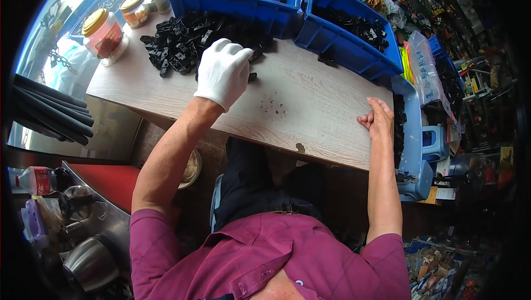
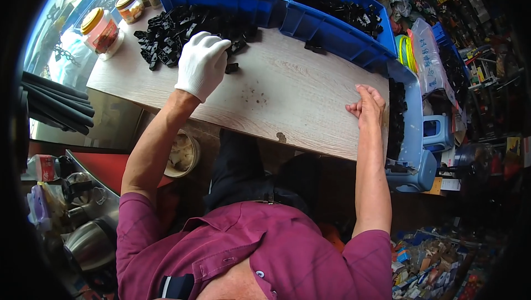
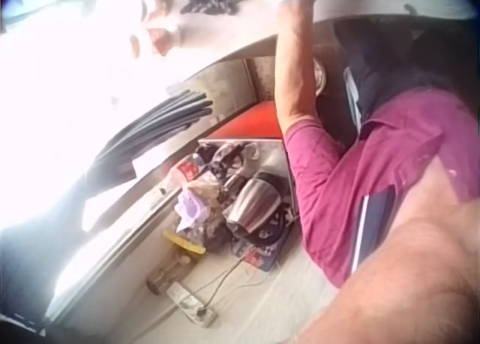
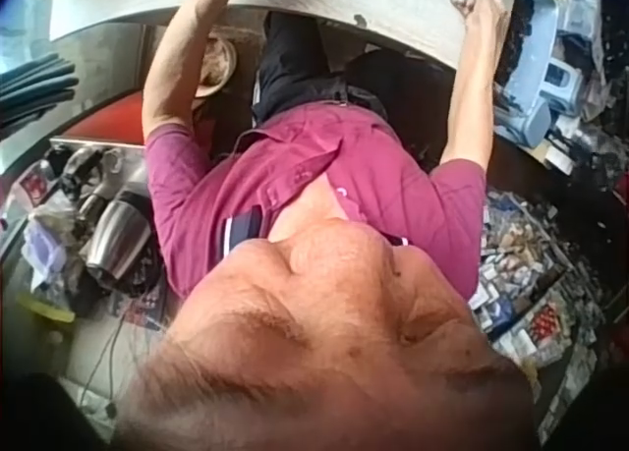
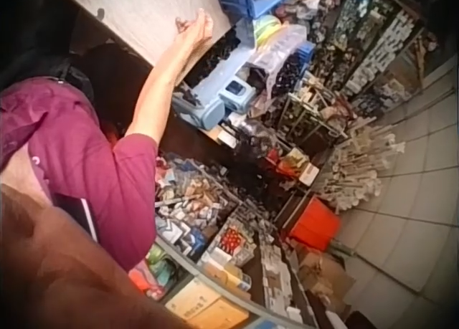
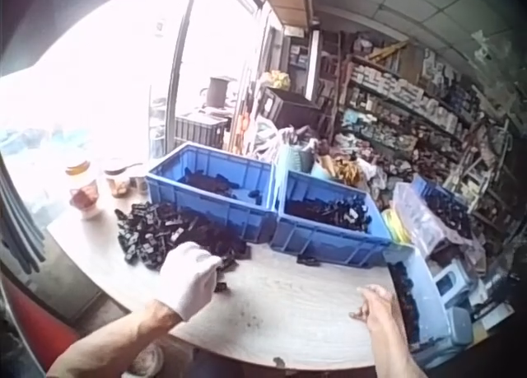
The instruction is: Sorting and inspecting small black plastic components at a workbench in a workshop.
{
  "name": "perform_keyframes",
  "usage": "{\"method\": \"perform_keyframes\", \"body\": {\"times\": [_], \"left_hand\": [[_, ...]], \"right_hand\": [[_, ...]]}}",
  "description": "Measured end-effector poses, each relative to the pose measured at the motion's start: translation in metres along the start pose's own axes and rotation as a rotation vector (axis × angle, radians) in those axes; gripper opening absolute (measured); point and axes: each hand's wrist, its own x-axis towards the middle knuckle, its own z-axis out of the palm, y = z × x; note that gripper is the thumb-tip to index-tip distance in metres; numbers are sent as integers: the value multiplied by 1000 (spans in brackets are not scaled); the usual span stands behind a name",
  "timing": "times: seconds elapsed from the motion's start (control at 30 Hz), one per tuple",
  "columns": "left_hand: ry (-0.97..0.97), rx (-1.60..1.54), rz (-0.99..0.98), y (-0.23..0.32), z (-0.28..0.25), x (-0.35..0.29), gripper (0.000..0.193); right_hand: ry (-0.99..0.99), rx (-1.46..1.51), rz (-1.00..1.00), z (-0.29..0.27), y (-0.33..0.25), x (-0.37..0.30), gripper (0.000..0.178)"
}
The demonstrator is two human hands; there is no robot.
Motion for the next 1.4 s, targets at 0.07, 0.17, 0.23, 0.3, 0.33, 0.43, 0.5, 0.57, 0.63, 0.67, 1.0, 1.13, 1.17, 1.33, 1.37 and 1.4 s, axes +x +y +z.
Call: {"method": "perform_keyframes", "body": {"times": [0.07,0.17,0.23,0.3,0.33,0.43,0.5,0.57,0.63,0.67,1.0,1.13,1.17,1.33,1.37,1.4], "left_hand": [[-53,196,6,12,-3,-10,8],[-264,267,-94,20,3,-24,13],[-322,275,-118,22,9,-28,17],[-334,264,-138,25,15,-31,20],[-333,232,-148,28,16,-32,21],[-316,174,-155,39,18,-37,19],[-254,143,-141,44,23,-38,18],[-282,142,-129,46,27,-36,18],[-272,97,-64,48,30,-33,18],[-270,96,-65,48,31,-32,18],[-195,-28,-74,54,45,-29,9],[-137,-23,-107,52,45,-27,7],[-139,-22,-110,53,45,-26,7],[-146,-41,-203,49,48,-21,7],[-147,-40,-202,47,49,-20,7],[-143,-25,-224,44,51,-20,5]], "right_hand": [[-57,-67,-25,15,-1,1,31],[-84,-137,-50,42,-5,0,36],[-92,-147,-57,57,-6,5,44],[-93,-229,-110,71,-7,9,53],[-103,-246,-110,79,-7,12,59],[-98,-347,-168,102,-11,16,55],[-84,-421,-227,113,-14,21,54],[-78,-452,-261,121,-16,24,54],[-109,-545,-291,130,-21,23,55],[-113,-542,-293,133,-23,23,57],[-115,-712,-375,135,-20,30,45],[-174,-669,-278,126,-22,19,43],[-193,-640,-214,123,-22,14,42],[-344,-576,-125,114,-19,-20,36],[-344,-574,-125,113,-18,-25,36],[-365,-569,-121,111,-17,-30,35]]}}
